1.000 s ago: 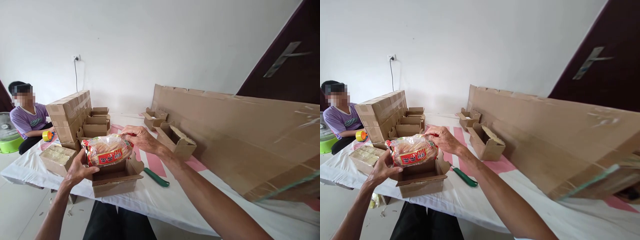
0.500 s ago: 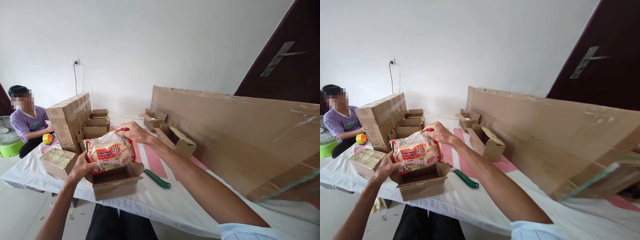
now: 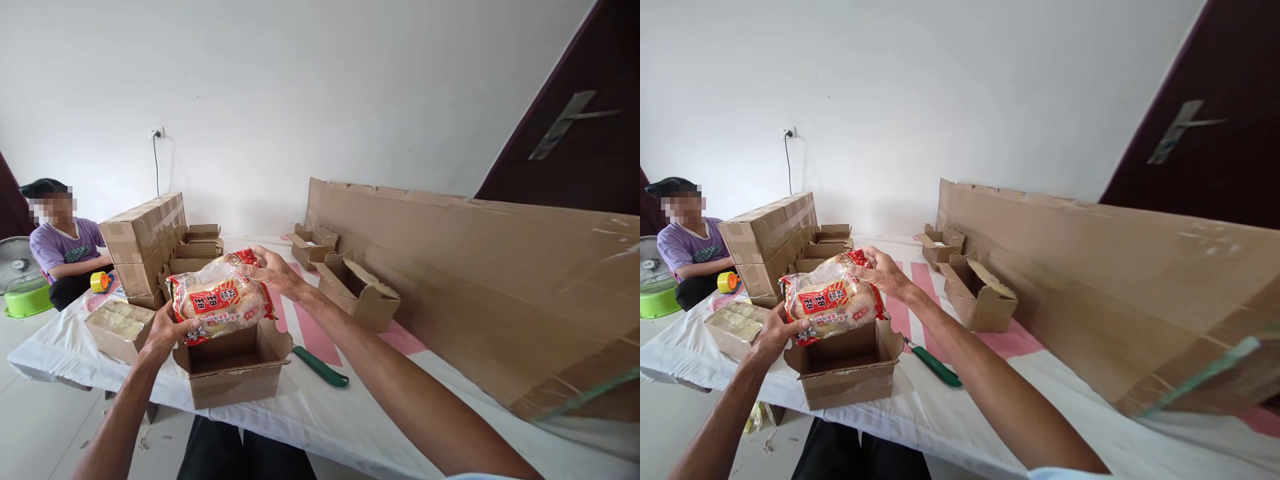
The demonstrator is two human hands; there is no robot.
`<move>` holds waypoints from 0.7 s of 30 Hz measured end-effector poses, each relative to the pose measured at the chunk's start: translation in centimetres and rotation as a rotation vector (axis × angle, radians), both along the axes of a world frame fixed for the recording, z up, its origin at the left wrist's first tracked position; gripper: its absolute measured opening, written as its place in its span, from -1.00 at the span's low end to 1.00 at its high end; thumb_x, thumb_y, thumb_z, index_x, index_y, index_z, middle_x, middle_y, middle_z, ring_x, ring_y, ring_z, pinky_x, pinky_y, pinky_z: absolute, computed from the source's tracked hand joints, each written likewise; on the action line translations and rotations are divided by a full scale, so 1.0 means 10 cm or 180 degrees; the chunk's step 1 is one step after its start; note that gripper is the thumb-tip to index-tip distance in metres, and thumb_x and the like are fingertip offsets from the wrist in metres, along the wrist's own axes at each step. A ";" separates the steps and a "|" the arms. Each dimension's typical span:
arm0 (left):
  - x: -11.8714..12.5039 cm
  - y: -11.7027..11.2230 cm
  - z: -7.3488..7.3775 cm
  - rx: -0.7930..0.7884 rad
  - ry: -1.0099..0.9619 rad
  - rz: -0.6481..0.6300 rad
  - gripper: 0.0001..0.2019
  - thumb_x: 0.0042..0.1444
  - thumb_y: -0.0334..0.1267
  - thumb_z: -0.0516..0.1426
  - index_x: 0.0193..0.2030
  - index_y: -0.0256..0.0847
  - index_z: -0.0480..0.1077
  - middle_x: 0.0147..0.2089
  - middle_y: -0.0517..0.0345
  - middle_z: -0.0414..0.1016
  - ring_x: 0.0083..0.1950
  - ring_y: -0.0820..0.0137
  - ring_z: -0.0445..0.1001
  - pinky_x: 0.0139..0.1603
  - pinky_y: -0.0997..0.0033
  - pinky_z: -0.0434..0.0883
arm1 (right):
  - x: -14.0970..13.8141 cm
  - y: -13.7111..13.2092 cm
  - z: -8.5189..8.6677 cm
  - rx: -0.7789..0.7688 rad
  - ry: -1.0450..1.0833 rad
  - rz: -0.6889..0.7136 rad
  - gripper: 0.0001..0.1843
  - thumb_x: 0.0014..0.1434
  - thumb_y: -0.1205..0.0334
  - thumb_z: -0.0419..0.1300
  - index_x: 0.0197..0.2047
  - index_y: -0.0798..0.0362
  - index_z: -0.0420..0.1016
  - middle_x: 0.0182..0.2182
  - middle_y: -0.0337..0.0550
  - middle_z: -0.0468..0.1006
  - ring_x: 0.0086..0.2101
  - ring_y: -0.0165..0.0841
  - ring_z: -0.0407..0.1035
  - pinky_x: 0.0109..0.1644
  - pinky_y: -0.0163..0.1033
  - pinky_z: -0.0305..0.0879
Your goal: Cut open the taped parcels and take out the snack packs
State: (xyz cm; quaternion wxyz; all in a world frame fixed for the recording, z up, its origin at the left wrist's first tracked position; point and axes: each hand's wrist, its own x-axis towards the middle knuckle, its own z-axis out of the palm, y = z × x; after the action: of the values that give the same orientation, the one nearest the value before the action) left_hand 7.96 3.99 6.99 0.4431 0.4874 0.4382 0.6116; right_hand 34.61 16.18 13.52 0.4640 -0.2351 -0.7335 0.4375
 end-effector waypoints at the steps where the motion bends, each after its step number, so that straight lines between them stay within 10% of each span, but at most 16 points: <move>1: -0.01 0.01 -0.01 0.0025 -0.0019 0.0037 -0.31 -0.40 -0.17 0.64 -0.05 -0.24 0.58 -0.15 0.00 0.76 -0.14 0.06 0.73 -0.10 0.18 0.66 | 0.02 -0.05 -0.01 -0.0128 -0.0020 0.0128 -0.29 0.03 -0.28 0.51 0.09 0.02 0.61 0.02 0.00 0.69 0.01 -0.10 0.55 0.11 -0.03 0.51; 13: -0.08 0.12 -0.07 0.0130 -0.0068 0.0160 -0.33 -0.19 -0.01 0.58 0.04 -0.21 0.52 -0.07 0.02 0.73 -0.11 0.15 0.72 -0.06 0.24 0.64 | 0.00 -0.09 -0.61 -0.1243 0.0442 0.0592 -0.38 0.04 -0.25 0.52 -0.01 0.02 0.66 -0.17 -0.06 0.75 -0.20 -0.17 0.61 -0.14 -0.13 0.57; 21: -0.29 0.23 0.28 -0.0011 0.0296 -0.0101 -0.28 -0.27 -0.13 0.60 0.07 -0.24 0.54 -0.13 0.02 0.72 -0.24 0.19 0.69 -0.22 0.29 0.61 | 0.21 -0.02 -0.55 -0.1409 0.0072 0.0951 -0.43 0.08 -0.13 0.51 0.10 -0.07 0.64 -0.12 -0.09 0.75 -0.12 -0.19 0.64 -0.16 -0.18 0.62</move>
State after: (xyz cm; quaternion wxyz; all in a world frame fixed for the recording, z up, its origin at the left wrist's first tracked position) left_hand 5.11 6.28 9.80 0.4328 0.5215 0.4517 0.5803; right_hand 36.75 15.93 7.97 0.3397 -0.2151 -0.6413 0.6535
